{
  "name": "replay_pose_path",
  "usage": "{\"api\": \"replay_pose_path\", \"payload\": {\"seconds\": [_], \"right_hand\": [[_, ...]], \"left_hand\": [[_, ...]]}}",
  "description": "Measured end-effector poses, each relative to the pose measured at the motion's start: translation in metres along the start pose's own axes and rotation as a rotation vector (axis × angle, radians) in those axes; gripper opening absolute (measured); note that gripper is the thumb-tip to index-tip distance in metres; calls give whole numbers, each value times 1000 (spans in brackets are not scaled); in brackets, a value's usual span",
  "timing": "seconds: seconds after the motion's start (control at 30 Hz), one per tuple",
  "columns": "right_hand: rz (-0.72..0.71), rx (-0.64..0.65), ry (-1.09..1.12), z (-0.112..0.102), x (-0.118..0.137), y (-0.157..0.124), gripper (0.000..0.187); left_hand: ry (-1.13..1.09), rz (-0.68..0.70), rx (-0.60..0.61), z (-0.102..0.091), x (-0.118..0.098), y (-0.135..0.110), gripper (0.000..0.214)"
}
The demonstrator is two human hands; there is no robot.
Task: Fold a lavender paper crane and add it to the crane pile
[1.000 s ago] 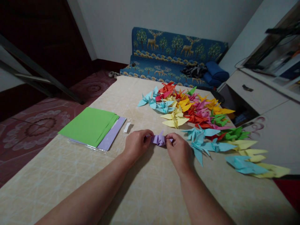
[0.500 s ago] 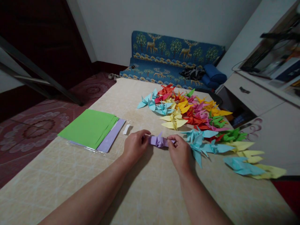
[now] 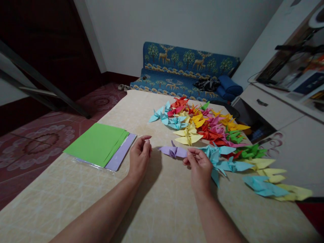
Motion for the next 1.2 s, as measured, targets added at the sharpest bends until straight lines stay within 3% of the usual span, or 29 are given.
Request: {"api": "replay_pose_path", "payload": {"seconds": [0.23,0.43,0.57,0.7,0.8,0.9,1.07,1.2], "right_hand": [[-65,24,61,12,19,7,24],[-225,-3,80,7,59,45,21],[-164,-20,231,7,74,69,23],[-90,63,252,33,70,75,28],[-88,114,106,54,58,80,27],[-73,119,6,60,45,85,27],[-126,114,-128,48,40,60,28],[-189,255,-328,53,27,14,23]], "left_hand": [[-45,-2,15,1,1,-1,26],[-13,13,58,3,-1,-3,25],[25,19,59,5,2,-2,25],[64,38,83,6,4,-3,27],[84,39,89,6,4,-3,27],[99,37,89,5,2,-3,26],[107,58,108,8,0,-3,25],[97,66,111,9,-1,-5,25]]}}
Point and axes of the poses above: each hand's wrist, its own y-axis towards the middle knuckle, its own z-axis out of the palm, x = y × z, the point moved 4 cm from there along y, towards the middle knuckle, and after that the axes turned 1 degree about -x, right-handed, at the moved point
